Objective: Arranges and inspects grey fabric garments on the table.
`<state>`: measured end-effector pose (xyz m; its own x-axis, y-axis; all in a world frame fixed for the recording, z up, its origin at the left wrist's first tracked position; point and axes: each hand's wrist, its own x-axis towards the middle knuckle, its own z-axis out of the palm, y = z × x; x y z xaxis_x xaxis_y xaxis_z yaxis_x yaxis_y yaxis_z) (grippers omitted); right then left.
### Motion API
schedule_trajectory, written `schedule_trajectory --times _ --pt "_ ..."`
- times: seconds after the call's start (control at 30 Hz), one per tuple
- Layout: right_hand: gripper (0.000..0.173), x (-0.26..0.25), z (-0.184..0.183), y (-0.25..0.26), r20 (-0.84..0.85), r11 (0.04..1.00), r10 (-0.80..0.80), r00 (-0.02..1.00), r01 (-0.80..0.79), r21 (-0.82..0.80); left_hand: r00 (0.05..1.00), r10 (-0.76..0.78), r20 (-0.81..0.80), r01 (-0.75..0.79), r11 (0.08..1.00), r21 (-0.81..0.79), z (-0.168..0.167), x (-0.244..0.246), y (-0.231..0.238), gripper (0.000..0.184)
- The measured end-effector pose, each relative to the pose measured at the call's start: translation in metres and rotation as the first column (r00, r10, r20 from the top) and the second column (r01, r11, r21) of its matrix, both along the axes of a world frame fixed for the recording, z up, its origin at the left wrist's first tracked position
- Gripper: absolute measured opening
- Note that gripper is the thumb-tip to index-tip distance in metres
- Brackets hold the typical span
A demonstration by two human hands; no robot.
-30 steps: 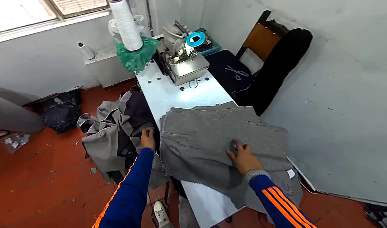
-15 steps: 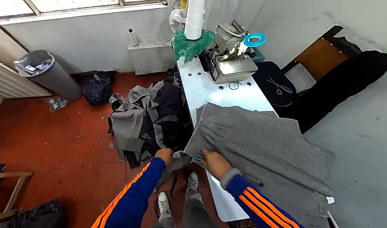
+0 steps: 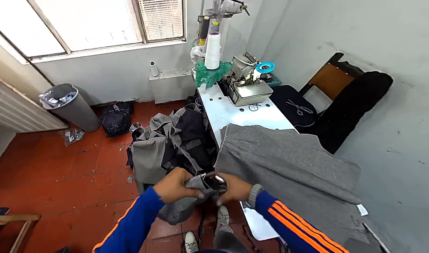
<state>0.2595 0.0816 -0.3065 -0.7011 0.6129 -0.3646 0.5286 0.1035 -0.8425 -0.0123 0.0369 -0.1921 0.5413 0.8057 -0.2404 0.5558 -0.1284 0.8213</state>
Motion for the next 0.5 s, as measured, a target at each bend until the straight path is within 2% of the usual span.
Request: schedule_trajectory --times 0.03,0.1,0.13,0.2,0.27,0.37,0.43,0.5 --pt "0.089 -0.007 -0.008 -0.012 0.049 0.998 -0.007 0.999 0.004 0.057 0.994 -0.042 0.097 0.032 0.995 0.099 0.025 -0.007 -0.009 0.036" --pt "0.064 -0.024 -0.026 -0.033 0.094 0.984 -0.134 0.986 0.121 0.132 0.961 -0.147 0.236 0.067 0.947 0.315 0.067 -0.023 -0.023 0.038" --pt "0.047 -0.029 -0.028 -0.04 0.08 0.963 -0.235 0.969 0.221 0.157 0.948 -0.171 0.27 0.048 0.911 0.409 0.082 -0.034 -0.025 0.037" --pt "0.034 -0.022 -0.01 -0.048 0.019 0.9 -0.385 0.923 0.37 0.23 0.945 -0.092 0.313 -0.093 0.843 0.529 0.097 -0.062 -0.027 0.021" --pt "0.032 0.015 0.024 -0.059 -0.055 0.787 -0.469 0.881 0.446 0.427 0.921 0.071 0.382 -0.283 0.796 0.534 0.099 -0.085 -0.029 0.02" --pt "0.025 0.102 0.095 -0.088 -0.135 0.505 -0.59 0.796 0.495 0.707 0.843 0.16 0.514 -0.413 0.805 0.426 0.09 -0.087 -0.029 0.027" --pt "0.021 0.154 0.149 -0.113 -0.152 0.324 -0.645 0.749 0.449 0.833 0.793 0.194 0.577 -0.464 0.807 0.365 0.083 -0.06 -0.022 0.026" --pt "0.02 0.19 0.202 -0.125 -0.115 0.227 -0.688 0.717 0.363 0.904 0.734 0.286 0.617 -0.549 0.784 0.29 0.082 -0.01 -0.002 0.02"
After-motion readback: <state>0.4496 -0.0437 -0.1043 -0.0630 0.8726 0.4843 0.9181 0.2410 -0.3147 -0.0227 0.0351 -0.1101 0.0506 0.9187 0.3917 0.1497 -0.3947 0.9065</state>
